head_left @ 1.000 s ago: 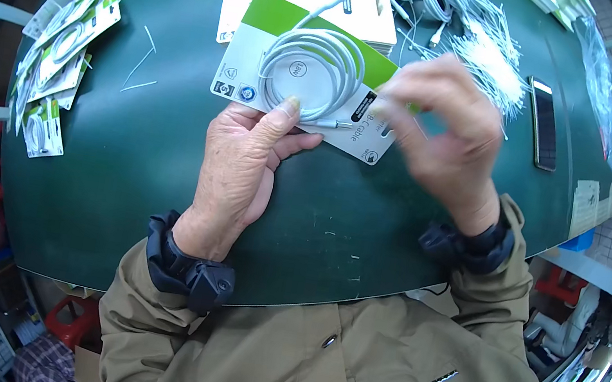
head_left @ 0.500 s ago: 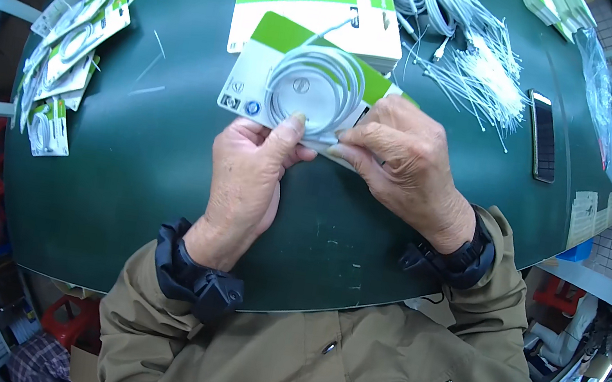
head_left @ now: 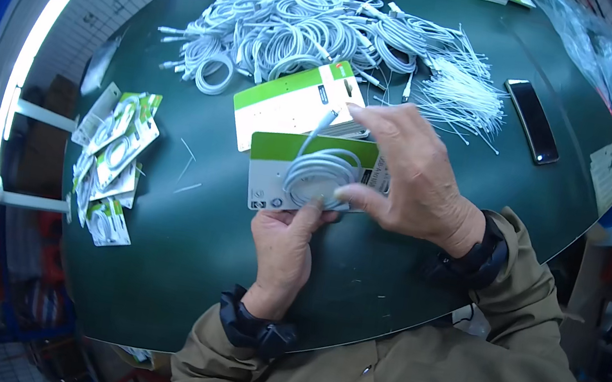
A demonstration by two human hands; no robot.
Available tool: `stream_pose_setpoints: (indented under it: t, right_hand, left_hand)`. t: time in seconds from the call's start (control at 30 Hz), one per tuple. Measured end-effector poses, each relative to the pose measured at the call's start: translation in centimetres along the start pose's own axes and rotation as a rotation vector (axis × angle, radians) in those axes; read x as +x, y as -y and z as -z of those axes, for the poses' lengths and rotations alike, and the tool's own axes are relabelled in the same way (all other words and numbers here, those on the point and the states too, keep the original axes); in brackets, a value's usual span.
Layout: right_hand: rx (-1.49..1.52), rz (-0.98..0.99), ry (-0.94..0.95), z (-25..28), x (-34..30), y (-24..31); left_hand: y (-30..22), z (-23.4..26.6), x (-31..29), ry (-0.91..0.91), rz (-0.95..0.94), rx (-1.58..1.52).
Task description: Packaging USB cables into white and green cardboard sleeves at a factory workbench.
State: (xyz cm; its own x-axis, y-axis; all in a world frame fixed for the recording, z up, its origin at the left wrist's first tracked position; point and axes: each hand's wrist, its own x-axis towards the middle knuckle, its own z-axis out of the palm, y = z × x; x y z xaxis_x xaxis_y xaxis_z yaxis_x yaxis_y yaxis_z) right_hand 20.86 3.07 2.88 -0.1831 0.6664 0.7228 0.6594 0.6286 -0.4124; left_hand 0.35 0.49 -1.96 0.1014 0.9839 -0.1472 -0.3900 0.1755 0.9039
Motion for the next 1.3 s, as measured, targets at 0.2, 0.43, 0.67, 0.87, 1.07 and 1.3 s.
stream_pose_setpoints:
  t: [0.2, 0.43, 0.67, 0.87, 1.07, 1.3]
  right_hand:
    - [-0.167, -0.015, 0.182, -1.3, -1.2, 1.4]
    - [-0.288, 0.027, 0.192, -1.4, -2.1, 1.5]
    - [-0.31, 0.195, 0.256, -3.3, -2.5, 1.0]
    - [-0.178, 0.147, 0.136, -1.6, -1.4, 0.3]
    - [-0.003, 0.123, -0.012, -0.7, -1.0, 0.0]
    - [0.052, 0.149, 0.032, -0.8, -0.7, 0.1]
  left_hand:
    - [-0.5, -0.1, -0.6, 0.075, 0.076, -0.031]
    - [-5.7, 0.0, -0.6, 0.029, -0.706, 1.018]
    - [-6.4, -1.0, 1.2, 0.35, -0.782, 1.606]
    - [-5.3, -0.9, 2.3, 0.337, -0.697, 1.516]
    - [-4.1, -0.4, 2.7, 0.244, -0.928, 1.449]
    - [-4.3, -0.6, 2.7, 0.232, -1.085, 1.44]
